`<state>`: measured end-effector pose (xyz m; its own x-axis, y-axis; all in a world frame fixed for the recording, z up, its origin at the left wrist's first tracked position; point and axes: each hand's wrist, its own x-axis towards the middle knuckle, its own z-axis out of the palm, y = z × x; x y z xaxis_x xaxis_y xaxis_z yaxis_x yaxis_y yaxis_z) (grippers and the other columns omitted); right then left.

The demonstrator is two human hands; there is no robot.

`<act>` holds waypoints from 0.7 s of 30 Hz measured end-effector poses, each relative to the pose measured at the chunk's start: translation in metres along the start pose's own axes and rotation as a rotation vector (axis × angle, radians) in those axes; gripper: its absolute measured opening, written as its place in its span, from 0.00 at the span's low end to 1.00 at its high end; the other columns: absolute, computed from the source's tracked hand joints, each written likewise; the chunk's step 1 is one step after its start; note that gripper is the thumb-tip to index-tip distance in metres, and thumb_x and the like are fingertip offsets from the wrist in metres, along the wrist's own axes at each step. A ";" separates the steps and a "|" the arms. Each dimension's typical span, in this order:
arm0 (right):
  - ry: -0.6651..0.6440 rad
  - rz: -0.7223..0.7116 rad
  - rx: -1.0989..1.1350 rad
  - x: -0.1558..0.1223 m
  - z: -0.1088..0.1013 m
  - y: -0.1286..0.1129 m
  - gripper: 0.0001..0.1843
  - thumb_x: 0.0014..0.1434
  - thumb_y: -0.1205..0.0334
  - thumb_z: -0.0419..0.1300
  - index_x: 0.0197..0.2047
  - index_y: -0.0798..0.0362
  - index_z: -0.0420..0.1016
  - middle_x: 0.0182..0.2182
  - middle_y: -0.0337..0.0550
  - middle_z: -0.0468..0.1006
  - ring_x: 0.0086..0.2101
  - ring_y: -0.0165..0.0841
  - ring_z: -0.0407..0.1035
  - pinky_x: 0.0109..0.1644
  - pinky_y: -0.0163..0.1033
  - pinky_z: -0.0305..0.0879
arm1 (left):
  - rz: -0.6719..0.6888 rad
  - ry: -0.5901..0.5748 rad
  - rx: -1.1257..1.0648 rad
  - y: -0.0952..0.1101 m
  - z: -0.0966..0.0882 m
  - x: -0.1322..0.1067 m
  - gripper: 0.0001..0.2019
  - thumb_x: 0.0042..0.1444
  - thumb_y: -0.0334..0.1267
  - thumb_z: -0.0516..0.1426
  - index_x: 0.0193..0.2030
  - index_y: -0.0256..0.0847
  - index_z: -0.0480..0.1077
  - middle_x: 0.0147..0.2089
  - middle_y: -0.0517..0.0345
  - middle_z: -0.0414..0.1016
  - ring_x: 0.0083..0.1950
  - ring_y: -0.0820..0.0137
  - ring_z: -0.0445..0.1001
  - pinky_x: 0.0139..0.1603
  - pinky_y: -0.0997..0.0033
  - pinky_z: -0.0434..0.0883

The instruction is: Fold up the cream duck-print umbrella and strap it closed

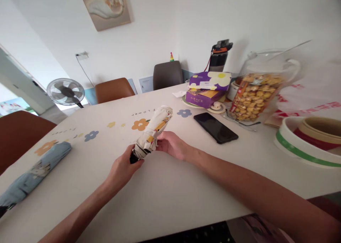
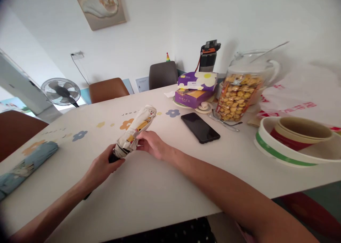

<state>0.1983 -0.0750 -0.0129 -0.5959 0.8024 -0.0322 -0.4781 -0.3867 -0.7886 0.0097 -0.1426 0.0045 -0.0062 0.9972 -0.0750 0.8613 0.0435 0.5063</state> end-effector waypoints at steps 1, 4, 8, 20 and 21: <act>-0.013 0.002 -0.021 -0.001 0.001 0.000 0.14 0.52 0.63 0.57 0.42 0.57 0.72 0.38 0.48 0.77 0.36 0.35 0.71 0.42 0.40 0.68 | -0.010 0.031 0.026 0.000 0.001 -0.004 0.20 0.53 0.45 0.52 0.53 0.47 0.58 0.38 0.59 0.74 0.36 0.65 0.73 0.33 0.71 0.63; -0.051 -0.004 -0.154 -0.005 0.005 -0.003 0.15 0.53 0.59 0.59 0.43 0.56 0.72 0.40 0.50 0.76 0.37 0.36 0.71 0.41 0.43 0.70 | -0.012 0.153 0.200 0.001 0.001 -0.016 0.20 0.55 0.43 0.50 0.55 0.48 0.56 0.43 0.57 0.75 0.39 0.62 0.73 0.32 0.71 0.61; -0.148 0.040 -0.249 -0.011 0.014 -0.011 0.16 0.55 0.57 0.58 0.45 0.55 0.71 0.42 0.51 0.76 0.37 0.38 0.72 0.37 0.47 0.72 | 0.035 0.331 0.418 -0.001 -0.001 -0.035 0.20 0.57 0.40 0.48 0.57 0.48 0.54 0.55 0.55 0.69 0.44 0.60 0.73 0.29 0.70 0.59; -0.432 0.306 -0.668 -0.033 0.083 -0.005 0.10 0.52 0.60 0.58 0.32 0.59 0.73 0.25 0.48 0.78 0.24 0.38 0.74 0.22 0.39 0.71 | -0.257 0.492 0.337 -0.027 -0.009 -0.130 0.22 0.56 0.43 0.50 0.58 0.45 0.56 0.51 0.49 0.72 0.45 0.55 0.74 0.36 0.65 0.64; -0.436 0.298 -0.668 -0.035 0.090 0.000 0.09 0.52 0.60 0.57 0.30 0.59 0.72 0.23 0.47 0.77 0.22 0.37 0.74 0.22 0.39 0.70 | -0.288 0.485 0.286 -0.030 -0.008 -0.138 0.22 0.56 0.44 0.50 0.58 0.45 0.56 0.51 0.49 0.72 0.46 0.55 0.73 0.36 0.65 0.64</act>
<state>0.1613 -0.1444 0.0438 -0.8974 0.4094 -0.1647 0.1378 -0.0947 -0.9859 -0.0198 -0.2809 0.0065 -0.4296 0.8653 0.2581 0.8922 0.3626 0.2693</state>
